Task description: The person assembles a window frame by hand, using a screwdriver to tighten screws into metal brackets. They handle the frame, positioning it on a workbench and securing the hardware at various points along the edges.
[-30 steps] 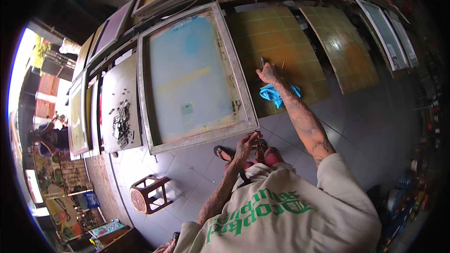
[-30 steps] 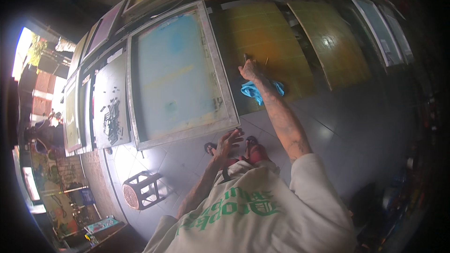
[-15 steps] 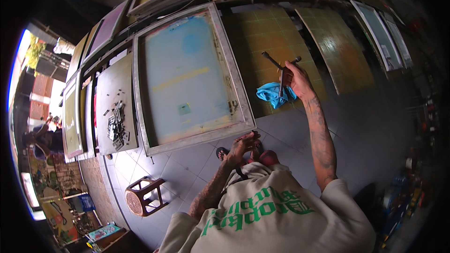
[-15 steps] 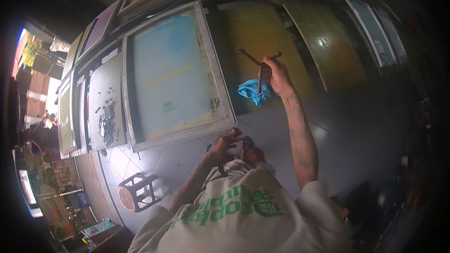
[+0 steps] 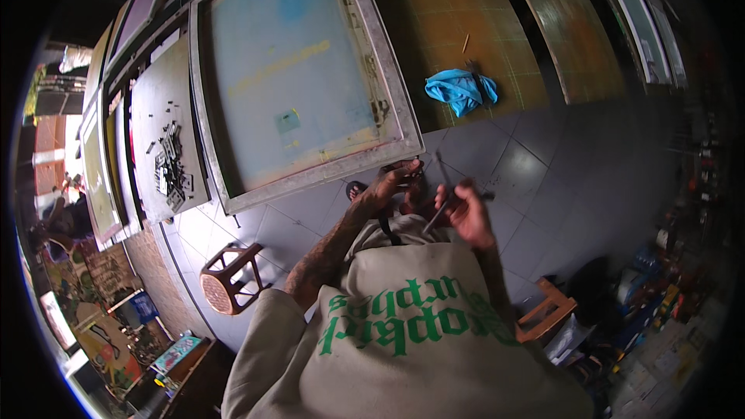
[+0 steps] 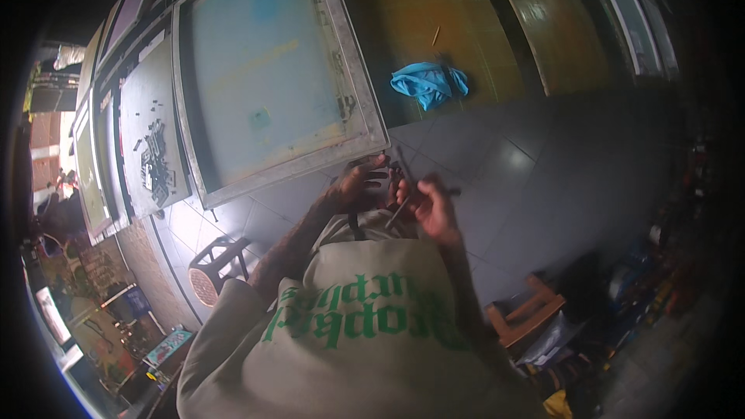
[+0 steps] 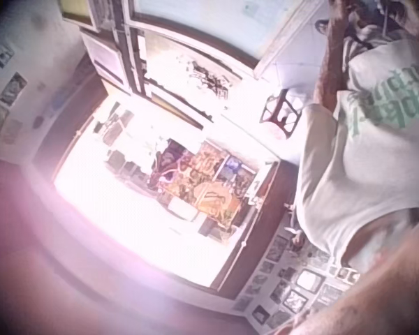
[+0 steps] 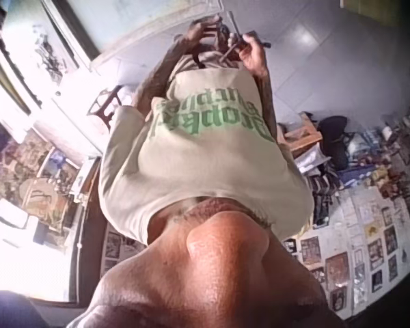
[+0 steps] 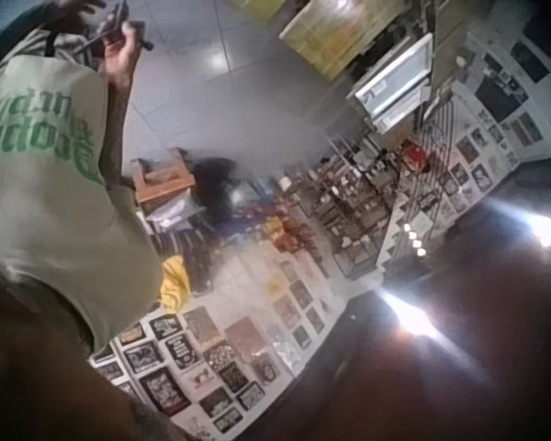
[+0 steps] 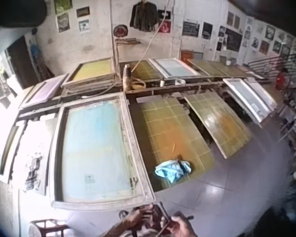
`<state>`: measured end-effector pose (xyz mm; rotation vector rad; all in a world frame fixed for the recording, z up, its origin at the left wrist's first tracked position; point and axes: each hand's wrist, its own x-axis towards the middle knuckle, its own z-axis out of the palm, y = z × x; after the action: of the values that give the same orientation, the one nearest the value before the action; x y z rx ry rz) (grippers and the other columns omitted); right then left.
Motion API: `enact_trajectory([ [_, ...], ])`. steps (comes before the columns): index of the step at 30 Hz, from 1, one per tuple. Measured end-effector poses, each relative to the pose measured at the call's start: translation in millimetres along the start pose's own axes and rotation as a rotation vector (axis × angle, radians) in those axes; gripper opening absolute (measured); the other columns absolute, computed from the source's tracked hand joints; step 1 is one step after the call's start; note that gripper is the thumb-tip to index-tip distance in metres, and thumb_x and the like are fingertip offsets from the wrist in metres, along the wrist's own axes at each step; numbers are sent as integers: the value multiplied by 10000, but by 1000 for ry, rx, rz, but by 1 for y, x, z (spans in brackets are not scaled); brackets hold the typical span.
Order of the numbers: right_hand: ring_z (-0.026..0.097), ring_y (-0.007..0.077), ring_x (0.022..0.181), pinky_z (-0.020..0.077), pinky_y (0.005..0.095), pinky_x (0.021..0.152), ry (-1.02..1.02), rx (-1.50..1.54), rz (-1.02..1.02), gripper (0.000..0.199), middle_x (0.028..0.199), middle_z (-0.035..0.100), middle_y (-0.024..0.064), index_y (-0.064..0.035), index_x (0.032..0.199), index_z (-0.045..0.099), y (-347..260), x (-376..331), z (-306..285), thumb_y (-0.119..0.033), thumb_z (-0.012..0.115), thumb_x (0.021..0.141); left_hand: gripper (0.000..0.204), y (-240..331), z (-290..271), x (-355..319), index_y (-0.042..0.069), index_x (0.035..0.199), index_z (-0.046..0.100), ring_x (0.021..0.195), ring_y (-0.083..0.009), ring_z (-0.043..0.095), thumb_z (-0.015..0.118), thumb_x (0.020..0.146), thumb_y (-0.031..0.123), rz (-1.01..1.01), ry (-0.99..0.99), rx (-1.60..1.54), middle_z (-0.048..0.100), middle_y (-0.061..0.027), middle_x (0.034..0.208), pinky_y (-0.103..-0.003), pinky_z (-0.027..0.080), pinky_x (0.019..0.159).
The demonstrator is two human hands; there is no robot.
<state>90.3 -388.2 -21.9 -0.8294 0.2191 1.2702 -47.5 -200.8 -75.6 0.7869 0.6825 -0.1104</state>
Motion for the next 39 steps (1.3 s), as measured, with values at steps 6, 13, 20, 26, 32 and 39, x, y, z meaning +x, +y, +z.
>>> enact_trajectory([
  [6, 664, 278, 1077, 541, 435, 990, 96, -159, -56, 269, 1137, 661, 176, -19, 1268, 523, 50, -8, -25, -50, 534, 1001, 647, -7, 9, 3, 70, 1274, 579, 1029, -257, 579, 528, 942, 624, -70, 14, -40, 610, -147, 1137, -380, 473, 891],
  [13, 656, 264, 1105, 529, 434, 1019, 52, -9, 71, 228, 1157, 666, 144, -25, 1226, 582, 59, 2, -43, -69, 529, 1008, 636, 2, 16, -10, 52, 1332, 548, 1067, -230, 597, 481, 979, 576, -26, 54, -31, 602, -167, 1242, -374, 465, 933],
  [20, 603, 236, 1211, 493, 413, 1063, -83, -13, 78, 289, 1260, 639, 108, -39, 1310, 549, 55, 10, -26, -90, 495, 1031, 632, 8, 28, -26, 38, 1360, 536, 1105, -242, 594, 472, 985, 543, -66, 119, -57, 602, -142, 1283, -410, 459, 959],
  [26, 565, 199, 1262, 444, 371, 1108, -207, -51, 100, 350, 1379, 576, 89, -58, 1393, 499, 52, 11, -26, -146, 445, 1059, 500, -16, 23, -20, 42, 1309, 601, 908, -153, 604, 488, 1020, 435, 36, 6, -160, 666, -60, 1223, -312, 499, 864],
  [32, 552, 216, 1275, 449, 397, 1103, -204, -5, 137, 356, 1378, 575, 103, -56, 1393, 492, 53, 11, -38, -166, 447, 1058, 489, -15, 28, -21, 44, 1275, 627, 931, -151, 615, 537, 1005, 442, 44, 55, -179, 670, -50, 1208, -323, 507, 867],
  [39, 578, 319, 1201, 511, 482, 1014, 377, -98, 300, 433, 1268, 626, 120, -41, 1315, 525, 57, 12, -61, -345, 538, 1007, 342, -28, 39, -22, -4, 1122, 651, 883, -136, 614, 557, 1010, 305, 237, 154, 174, 639, -85, 979, -303, 513, 764],
])
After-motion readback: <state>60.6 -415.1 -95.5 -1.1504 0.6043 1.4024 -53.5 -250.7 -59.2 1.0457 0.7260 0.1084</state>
